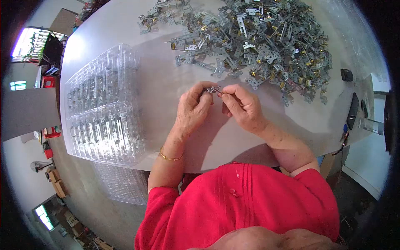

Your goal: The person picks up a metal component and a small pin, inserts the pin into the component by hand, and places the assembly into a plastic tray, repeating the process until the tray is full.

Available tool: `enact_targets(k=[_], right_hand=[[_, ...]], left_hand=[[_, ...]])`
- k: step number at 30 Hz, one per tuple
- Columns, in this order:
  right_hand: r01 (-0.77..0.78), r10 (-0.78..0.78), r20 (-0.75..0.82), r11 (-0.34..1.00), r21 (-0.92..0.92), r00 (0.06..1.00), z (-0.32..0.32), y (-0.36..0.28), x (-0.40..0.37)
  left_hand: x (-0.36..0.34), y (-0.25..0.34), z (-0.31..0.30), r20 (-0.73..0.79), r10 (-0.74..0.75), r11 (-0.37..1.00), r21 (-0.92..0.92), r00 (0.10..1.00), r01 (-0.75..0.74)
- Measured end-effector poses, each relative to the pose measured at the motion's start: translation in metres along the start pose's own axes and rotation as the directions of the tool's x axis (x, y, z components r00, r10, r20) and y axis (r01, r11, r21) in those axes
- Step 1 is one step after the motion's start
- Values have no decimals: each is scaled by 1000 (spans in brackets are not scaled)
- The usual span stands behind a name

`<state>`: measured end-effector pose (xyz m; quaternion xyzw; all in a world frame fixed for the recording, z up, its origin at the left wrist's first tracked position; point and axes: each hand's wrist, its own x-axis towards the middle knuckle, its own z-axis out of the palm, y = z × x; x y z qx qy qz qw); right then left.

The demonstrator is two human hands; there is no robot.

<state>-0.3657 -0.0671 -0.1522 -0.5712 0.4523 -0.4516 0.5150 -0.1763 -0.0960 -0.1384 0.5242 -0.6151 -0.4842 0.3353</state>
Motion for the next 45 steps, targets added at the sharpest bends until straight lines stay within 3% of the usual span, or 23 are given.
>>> enact_targets(k=[6,12,15,18,24,26,29,35,38,41,44,45], right_hand=[[44,-44,-9,999,-19,999,1,2,0],[49,-49,-1,996,-75,999,1,0,-1],[-1,0,-29,999,-45,1000,4,-5,-3],[-71,71,-22,997,2,997,5,-1,-4],[75,-70,34,983,-170,997,5,-7,-1],[207,-215,4,937,-280,977,7,-2,2],[136,-132,33,958,-254,991,4,-1,0],[152,-162,-22,957,-248,987,7,-1,1],[125,-141,-66,972,-200,988,5,1,1],[25,-43,-115,988,-152,992,1,1,-2],[-4,5,-228,1000,9,974,0,0,-2],[-17,30,-246,998,55,969,-2,-1,-2]], left_hand=[[-3,5,1,-87,104,971,223,991,-82],[-5,5,1,-98,178,948,284,979,-144],[-5,-3,2,-135,325,893,369,936,-257],[-5,-5,0,-103,410,800,517,906,-303],[-14,3,7,-7,418,717,616,909,-325],[-11,0,8,-21,308,809,533,951,-250],[-10,-8,7,-10,389,819,460,921,-342],[-12,-8,8,-72,378,846,431,923,-313],[-11,-9,12,-19,371,832,450,928,-323],[-12,-6,16,4,457,797,441,889,-412],[-13,-7,15,104,531,754,395,841,-525],[-14,-5,16,33,448,841,323,894,-434]])
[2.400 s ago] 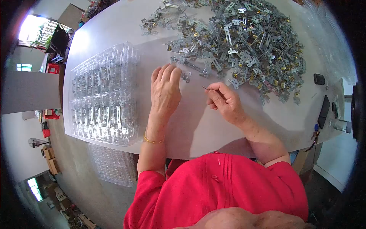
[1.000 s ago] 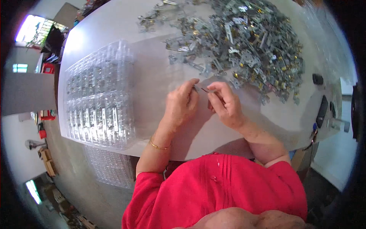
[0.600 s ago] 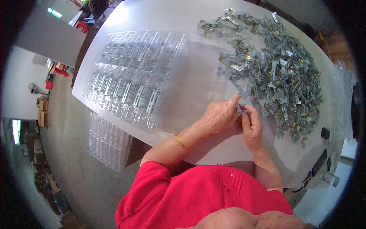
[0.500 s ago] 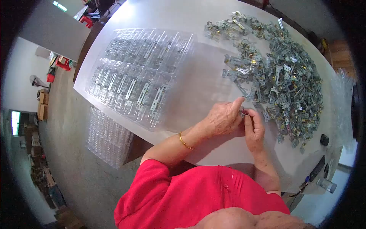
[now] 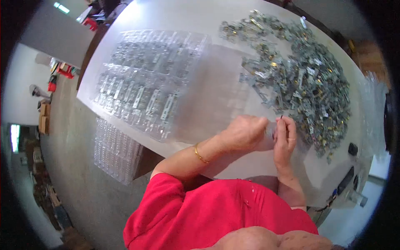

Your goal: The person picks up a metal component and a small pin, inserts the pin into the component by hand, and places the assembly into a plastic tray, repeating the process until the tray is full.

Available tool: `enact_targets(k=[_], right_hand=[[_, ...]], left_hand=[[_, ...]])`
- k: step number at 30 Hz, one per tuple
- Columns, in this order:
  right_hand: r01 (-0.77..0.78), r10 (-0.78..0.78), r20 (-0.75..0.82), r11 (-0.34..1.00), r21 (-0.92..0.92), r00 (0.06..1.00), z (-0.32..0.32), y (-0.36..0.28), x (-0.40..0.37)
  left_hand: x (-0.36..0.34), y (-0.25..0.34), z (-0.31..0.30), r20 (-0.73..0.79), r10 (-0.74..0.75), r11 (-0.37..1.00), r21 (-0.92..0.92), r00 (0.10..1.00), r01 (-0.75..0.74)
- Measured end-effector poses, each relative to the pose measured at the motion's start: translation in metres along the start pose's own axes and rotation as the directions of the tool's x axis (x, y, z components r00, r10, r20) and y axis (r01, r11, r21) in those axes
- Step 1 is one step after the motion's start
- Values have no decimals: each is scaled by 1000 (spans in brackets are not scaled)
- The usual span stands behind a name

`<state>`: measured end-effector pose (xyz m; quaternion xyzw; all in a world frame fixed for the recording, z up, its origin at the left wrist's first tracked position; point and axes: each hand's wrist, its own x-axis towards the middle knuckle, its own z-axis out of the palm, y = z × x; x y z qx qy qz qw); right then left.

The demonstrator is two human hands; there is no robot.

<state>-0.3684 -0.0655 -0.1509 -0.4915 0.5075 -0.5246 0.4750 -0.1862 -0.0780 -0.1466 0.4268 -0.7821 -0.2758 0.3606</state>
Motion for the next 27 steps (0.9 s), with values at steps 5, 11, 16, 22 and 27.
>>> enact_targets(k=[5,11,16,22,27], right_hand=[[-40,38,17,991,130,999,1,-1,3],[6,0,161,999,-39,987,7,-3,-2],[11,6,163,995,-101,987,5,-2,0],[46,-18,163,985,-165,986,4,1,0],[82,-40,170,966,-246,985,1,-5,0]], left_hand=[[2,-10,-3,76,-454,664,-636,888,394],[9,-8,-19,217,-533,420,-771,818,478],[8,-5,-16,204,-523,479,-733,828,483],[3,-12,-9,48,-425,710,-602,904,365],[0,-11,-10,-83,-305,889,-382,949,252]])
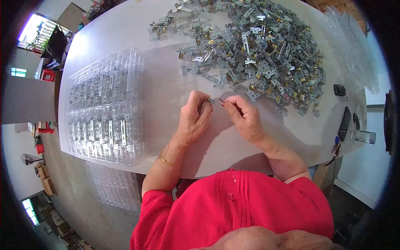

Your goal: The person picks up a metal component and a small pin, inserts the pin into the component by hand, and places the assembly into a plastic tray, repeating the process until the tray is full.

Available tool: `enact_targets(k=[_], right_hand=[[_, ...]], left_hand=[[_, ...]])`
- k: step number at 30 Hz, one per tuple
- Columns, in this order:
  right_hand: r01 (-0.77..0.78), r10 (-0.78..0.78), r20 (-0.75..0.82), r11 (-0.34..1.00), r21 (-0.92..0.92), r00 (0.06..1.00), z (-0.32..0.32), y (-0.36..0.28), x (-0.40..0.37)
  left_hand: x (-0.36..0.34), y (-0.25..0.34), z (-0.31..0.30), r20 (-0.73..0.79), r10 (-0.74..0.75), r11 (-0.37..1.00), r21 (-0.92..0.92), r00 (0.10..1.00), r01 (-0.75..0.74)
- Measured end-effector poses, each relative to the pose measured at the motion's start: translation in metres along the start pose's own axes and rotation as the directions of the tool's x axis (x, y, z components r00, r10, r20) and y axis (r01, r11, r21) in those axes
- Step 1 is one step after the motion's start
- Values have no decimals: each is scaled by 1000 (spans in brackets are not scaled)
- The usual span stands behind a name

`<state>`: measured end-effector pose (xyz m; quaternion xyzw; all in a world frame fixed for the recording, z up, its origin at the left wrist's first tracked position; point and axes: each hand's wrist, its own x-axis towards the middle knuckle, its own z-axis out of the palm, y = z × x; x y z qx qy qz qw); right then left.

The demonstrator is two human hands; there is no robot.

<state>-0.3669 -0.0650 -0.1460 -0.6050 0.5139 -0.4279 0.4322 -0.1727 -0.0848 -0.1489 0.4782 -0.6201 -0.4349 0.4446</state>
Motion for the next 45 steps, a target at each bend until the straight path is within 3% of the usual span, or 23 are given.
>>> enact_targets(k=[5,8,11,12,16,17,19,21,24,27,28,33,34,36,39,40,42,43,45], right_hand=[[-4,3,14,999,32,1000,0,1,0],[5,-6,24,999,46,1000,1,10,0],[-246,223,119,938,246,968,-3,-11,2],[-300,266,149,908,294,952,-3,-11,3],[-481,402,269,780,400,875,-10,-17,6],[-517,429,291,754,406,855,-13,-20,7],[-425,357,240,826,370,903,-10,-6,7],[-292,252,178,922,256,951,-8,-5,6],[-228,203,120,939,258,972,-8,-1,5],[-83,99,-15,897,434,995,-8,-9,5],[31,-43,22,914,404,999,-14,-6,8],[358,-357,122,934,15,926,-16,-18,10],[426,-412,161,902,-69,897,-15,-18,11],[464,-441,179,879,-111,879,-12,-20,10],[491,-469,168,862,-129,867,-10,-21,9],[494,-474,156,860,-128,866,-10,-20,9],[402,-395,99,914,-56,913,-10,-14,7],[348,-345,67,937,-25,936,-13,-10,4],[137,-138,-12,965,225,990,-14,-7,2]], left_hand=[[0,1,0,12,88,991,103,996,-89],[-2,4,-1,116,148,965,201,982,-169],[-1,9,0,129,174,957,213,976,-199],[-2,13,-1,151,111,973,184,982,-138],[0,5,0,167,221,956,160,961,-248],[-2,4,0,183,190,958,179,965,-223],[-5,7,0,214,127,962,212,969,-173],[-6,6,0,248,165,953,211,955,-219],[-7,11,0,343,169,943,215,924,-253],[-9,11,4,263,132,985,77,956,-157],[-7,10,1,233,81,995,33,969,-91],[1,5,-3,204,-186,938,-255,961,236],[1,2,-2,227,-167,934,-275,959,228],[1,1,1,270,-130,924,-315,954,215],[3,16,-7,391,-232,855,-355,891,378],[4,15,-9,421,-254,766,-463,871,447],[6,10,-11,496,-280,526,-636,822,564],[8,7,-10,487,-274,470,-685,829,557],[11,-3,-9,475,-262,343,-768,840,541]])
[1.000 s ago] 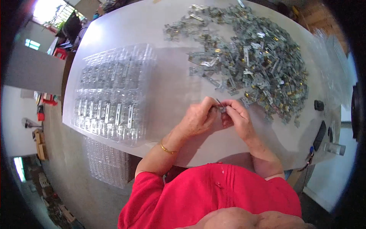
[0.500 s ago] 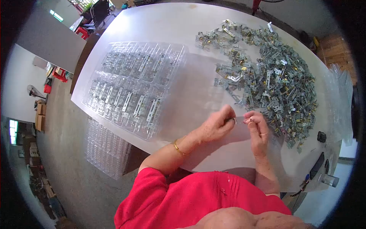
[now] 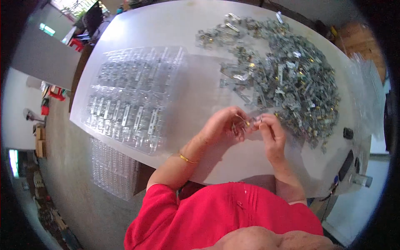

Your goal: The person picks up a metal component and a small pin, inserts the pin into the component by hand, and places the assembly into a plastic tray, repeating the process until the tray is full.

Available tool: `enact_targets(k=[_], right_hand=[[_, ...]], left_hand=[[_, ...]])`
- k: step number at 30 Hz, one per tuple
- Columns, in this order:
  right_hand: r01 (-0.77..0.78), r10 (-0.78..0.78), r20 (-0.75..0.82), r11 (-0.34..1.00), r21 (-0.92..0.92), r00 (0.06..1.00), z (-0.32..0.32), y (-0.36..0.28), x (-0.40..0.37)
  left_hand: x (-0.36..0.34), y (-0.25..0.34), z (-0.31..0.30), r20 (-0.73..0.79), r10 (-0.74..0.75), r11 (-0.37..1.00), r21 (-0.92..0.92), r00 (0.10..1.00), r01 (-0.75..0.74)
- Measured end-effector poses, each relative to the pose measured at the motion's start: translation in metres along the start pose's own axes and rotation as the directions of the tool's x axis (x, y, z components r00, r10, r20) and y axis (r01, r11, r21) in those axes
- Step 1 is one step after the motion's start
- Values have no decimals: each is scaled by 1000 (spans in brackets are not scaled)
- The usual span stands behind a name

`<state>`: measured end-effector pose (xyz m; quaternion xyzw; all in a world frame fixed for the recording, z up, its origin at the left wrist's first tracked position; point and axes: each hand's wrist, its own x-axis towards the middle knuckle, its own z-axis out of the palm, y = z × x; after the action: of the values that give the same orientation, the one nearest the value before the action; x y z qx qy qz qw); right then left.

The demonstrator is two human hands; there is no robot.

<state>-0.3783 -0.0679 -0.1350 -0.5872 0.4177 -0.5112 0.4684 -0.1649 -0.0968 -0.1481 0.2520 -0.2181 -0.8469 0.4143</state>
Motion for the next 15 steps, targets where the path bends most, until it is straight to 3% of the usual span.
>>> enact_targets(k=[1,4,5,8,11,14,15], right_hand=[[-96,104,-50,986,133,993,0,1,-1],[-130,214,-126,869,477,969,2,8,4],[-139,251,-158,849,510,955,2,10,5],[-172,309,-123,770,614,943,1,17,5],[-237,364,-77,738,632,928,8,11,4],[-378,439,-19,795,475,898,9,8,3],[-357,395,-20,850,388,918,9,10,3]], left_hand=[[1,-5,-11,4,46,999,-17,999,-46],[4,-3,-11,70,273,936,211,959,-282],[-2,3,-2,107,265,903,321,958,-286],[-5,-1,17,134,364,822,419,922,-385],[-4,-1,16,120,340,809,469,933,-355],[4,-3,-3,162,399,757,496,902,-424],[3,-4,-4,139,401,774,478,905,-416]])
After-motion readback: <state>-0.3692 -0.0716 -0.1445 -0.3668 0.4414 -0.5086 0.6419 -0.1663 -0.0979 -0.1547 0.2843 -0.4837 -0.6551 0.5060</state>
